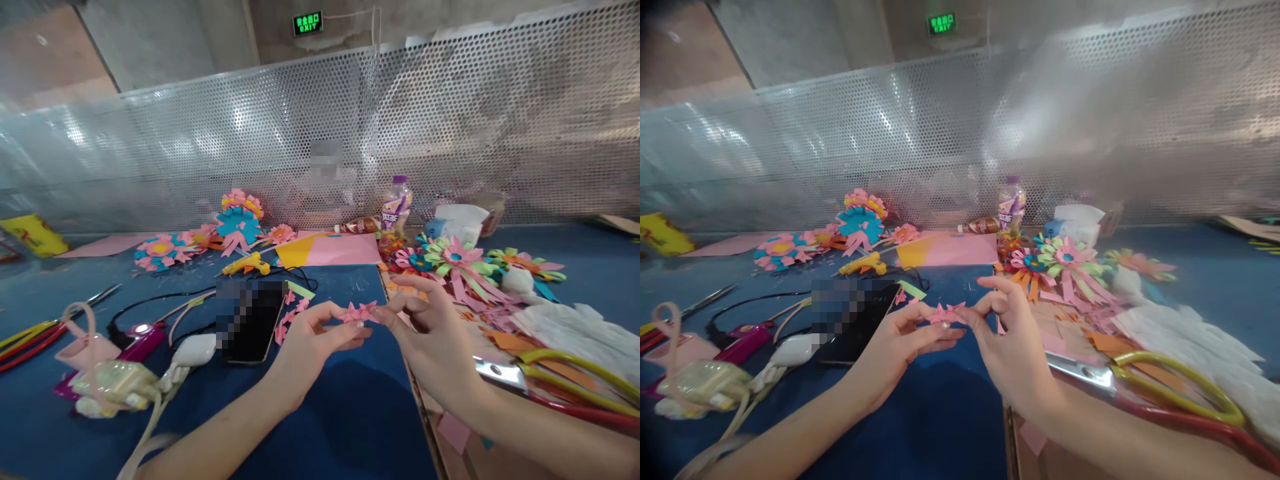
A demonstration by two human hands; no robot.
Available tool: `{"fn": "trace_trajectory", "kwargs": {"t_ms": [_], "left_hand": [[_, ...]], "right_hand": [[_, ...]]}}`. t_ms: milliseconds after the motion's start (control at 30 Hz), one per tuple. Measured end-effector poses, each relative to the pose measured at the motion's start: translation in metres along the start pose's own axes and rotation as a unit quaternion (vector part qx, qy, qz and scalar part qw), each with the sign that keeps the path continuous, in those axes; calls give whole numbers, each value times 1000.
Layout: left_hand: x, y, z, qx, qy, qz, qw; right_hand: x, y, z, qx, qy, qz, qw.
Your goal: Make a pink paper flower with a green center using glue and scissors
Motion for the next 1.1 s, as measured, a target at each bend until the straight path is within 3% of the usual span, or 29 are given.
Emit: {"fn": "trace_trajectory", "kwargs": {"t_ms": [733,933,1100], "left_hand": [[-2,1,-1,-18,-1,9,1000],[-3,-4,2,-26,23,24,999],[-2,-14,6,-97,56,62,992]], "right_hand": [[2,3,12,-41,38,4,998],[-1,9,12,-42,44,-52,997],[-3,13,15,37,59,-112,991]]}}
Point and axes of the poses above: each hand's wrist, its own x-axis away from the middle knuckle, its own y-axis out of the palm, z = x × y, the point moved 7 cm from there along -x, towards the middle knuckle, and after that the axes turned 5 degrees about -x, right-handed, at the moved point
